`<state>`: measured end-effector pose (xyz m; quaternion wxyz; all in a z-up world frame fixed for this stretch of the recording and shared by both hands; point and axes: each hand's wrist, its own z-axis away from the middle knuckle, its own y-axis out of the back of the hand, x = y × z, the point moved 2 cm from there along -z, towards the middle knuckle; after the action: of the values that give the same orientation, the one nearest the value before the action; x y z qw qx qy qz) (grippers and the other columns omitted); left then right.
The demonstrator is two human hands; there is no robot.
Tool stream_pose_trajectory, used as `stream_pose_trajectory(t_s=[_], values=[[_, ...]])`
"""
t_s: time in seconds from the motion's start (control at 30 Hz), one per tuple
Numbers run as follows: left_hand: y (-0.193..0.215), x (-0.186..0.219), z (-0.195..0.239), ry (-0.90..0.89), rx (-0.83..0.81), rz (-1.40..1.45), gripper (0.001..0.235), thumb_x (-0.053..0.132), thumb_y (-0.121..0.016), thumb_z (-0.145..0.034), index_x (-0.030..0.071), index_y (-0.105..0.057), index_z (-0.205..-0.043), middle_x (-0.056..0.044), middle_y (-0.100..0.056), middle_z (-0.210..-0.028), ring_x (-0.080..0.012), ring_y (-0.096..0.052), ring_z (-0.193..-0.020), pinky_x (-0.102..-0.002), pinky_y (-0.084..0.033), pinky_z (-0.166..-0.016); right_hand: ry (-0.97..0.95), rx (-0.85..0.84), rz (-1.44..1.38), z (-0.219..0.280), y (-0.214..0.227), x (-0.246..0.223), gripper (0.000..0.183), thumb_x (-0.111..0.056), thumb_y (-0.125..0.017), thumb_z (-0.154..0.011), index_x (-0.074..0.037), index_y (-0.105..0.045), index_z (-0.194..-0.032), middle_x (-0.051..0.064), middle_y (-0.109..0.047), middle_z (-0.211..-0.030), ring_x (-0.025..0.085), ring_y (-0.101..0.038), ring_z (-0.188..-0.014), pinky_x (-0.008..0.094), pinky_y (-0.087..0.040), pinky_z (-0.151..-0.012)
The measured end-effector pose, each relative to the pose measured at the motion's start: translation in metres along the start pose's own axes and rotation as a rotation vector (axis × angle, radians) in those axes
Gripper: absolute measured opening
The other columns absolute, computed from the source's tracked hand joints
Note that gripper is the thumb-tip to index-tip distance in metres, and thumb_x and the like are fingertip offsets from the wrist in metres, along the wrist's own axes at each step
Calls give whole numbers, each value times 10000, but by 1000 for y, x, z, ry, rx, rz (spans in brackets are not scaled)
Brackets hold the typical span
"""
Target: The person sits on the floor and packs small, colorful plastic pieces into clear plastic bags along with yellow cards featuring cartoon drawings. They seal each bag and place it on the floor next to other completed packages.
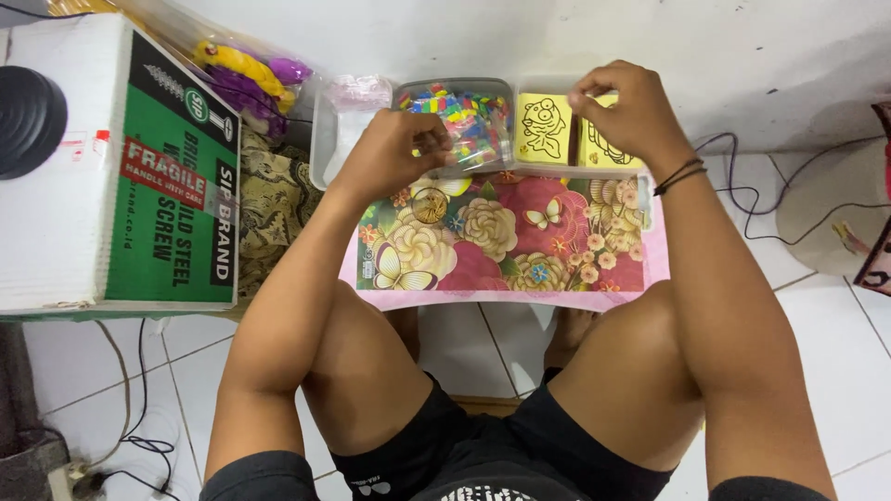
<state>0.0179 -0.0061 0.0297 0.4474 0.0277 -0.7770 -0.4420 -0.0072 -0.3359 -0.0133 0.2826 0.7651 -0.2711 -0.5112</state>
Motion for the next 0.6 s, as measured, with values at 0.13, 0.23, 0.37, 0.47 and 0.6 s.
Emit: stream_pose_trajectory(t_s=[0.13, 0.23, 0.37, 0.47, 0.6], values=[[2, 1, 2, -4, 2, -14, 184, 16, -853, -776, -10, -768, -938, -75, -751, -797, -170, -658, -652, -305, -536, -654, -203, -158, 200, 14, -6, 70, 152, -117, -744, -912, -46, -791, -1038, 158, -725, -971, 285, -649, -781, 411, -527, -721], [3, 3, 3, 4, 2, -22, 257, 47, -885, -762, -21, -770, -981, -89, -767, -825, -189, -680, -669, -317, -551, -677, -284, -128, 197, 23, -14, 100, 334, -83, -783, -821, -4, -766, -1145, 206, -734, -1089, 323, -693, -973, 416, -547, -858], [5, 3, 4, 32, 2, -51, 269, 98, -892, -779, -21, -770, -987, -94, -764, -816, -200, -672, -655, -326, -542, -668, -436, -262, 406, 22, -33, 135, 648, -387, -884, -778, 15, -713, -1257, 234, -666, -1201, 369, -643, -1077, 466, -512, -944], [6, 1, 5, 41, -1, -65, 276, 108, -896, -776, -11, -776, -994, -100, -773, -826, -207, -697, -672, -330, -553, -675, -460, -315, 528, 16, -46, 133, 757, -549, -902, -711, -9, -719, -1208, 221, -627, -1187, 377, -613, -1086, 487, -514, -901], [9, 1, 6, 38, 1, -58, 262, 98, -892, -779, 0, -782, -995, -100, -758, -789, -198, -659, -628, -319, -528, -623, -521, -359, 589, 10, -49, 123, 573, -465, -906, -717, 28, -750, -964, 240, -643, -1075, 387, -664, -900, 481, -565, -779]])
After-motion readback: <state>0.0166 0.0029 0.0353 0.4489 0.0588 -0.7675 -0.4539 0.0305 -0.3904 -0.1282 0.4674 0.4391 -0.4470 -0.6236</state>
